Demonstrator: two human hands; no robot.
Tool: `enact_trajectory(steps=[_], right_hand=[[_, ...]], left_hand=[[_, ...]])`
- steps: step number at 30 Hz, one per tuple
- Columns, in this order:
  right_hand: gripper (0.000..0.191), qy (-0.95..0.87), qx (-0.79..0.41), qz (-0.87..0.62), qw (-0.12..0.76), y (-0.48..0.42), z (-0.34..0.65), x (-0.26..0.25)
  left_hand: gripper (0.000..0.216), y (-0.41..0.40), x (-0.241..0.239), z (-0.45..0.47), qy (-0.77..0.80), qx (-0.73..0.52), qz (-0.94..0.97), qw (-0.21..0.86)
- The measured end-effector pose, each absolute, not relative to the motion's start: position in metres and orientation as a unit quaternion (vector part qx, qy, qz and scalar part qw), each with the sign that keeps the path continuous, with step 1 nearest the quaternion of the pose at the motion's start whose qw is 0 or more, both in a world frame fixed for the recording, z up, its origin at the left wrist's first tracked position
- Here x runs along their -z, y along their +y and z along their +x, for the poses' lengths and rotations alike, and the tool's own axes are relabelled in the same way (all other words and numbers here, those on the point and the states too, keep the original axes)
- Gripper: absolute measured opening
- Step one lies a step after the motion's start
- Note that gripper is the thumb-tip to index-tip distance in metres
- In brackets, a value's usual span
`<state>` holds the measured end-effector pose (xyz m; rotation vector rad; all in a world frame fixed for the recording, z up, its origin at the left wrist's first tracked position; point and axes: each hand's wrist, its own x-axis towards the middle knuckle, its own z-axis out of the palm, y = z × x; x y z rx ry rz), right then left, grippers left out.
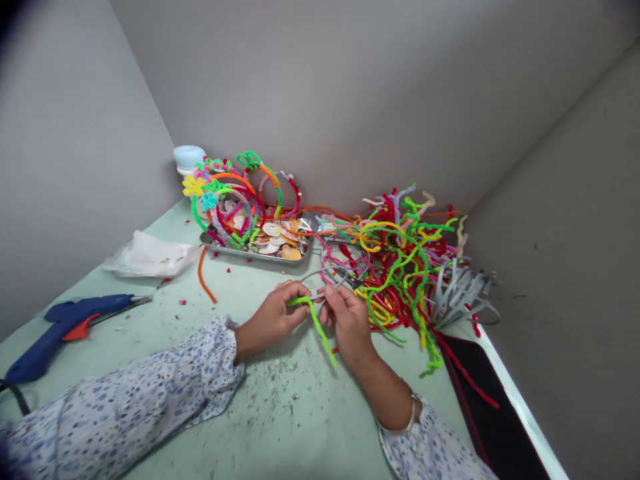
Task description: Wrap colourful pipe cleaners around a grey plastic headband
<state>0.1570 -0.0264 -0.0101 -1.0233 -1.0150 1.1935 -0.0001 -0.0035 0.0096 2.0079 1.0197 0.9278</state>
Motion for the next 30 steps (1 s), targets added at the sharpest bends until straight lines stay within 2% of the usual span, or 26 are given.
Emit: enact_trajectory(steps=[8, 30], right_hand=[[0.024, -0.429, -0.513, -0.445, 0.595, -0.0256, 0.1555, 0.0093], [0.025, -0.405, -0.521, -0.44, 0.609, -0.0263, 0.1518, 0.0071]], left_hand=[[0.004, -0.0035, -0.0079, 0.0001, 0.415, -0.396, 0.767, 0.286], [0.001, -0.005, -0.01, -0.0014, 0.421, -0.428, 0.753, 0.269]])
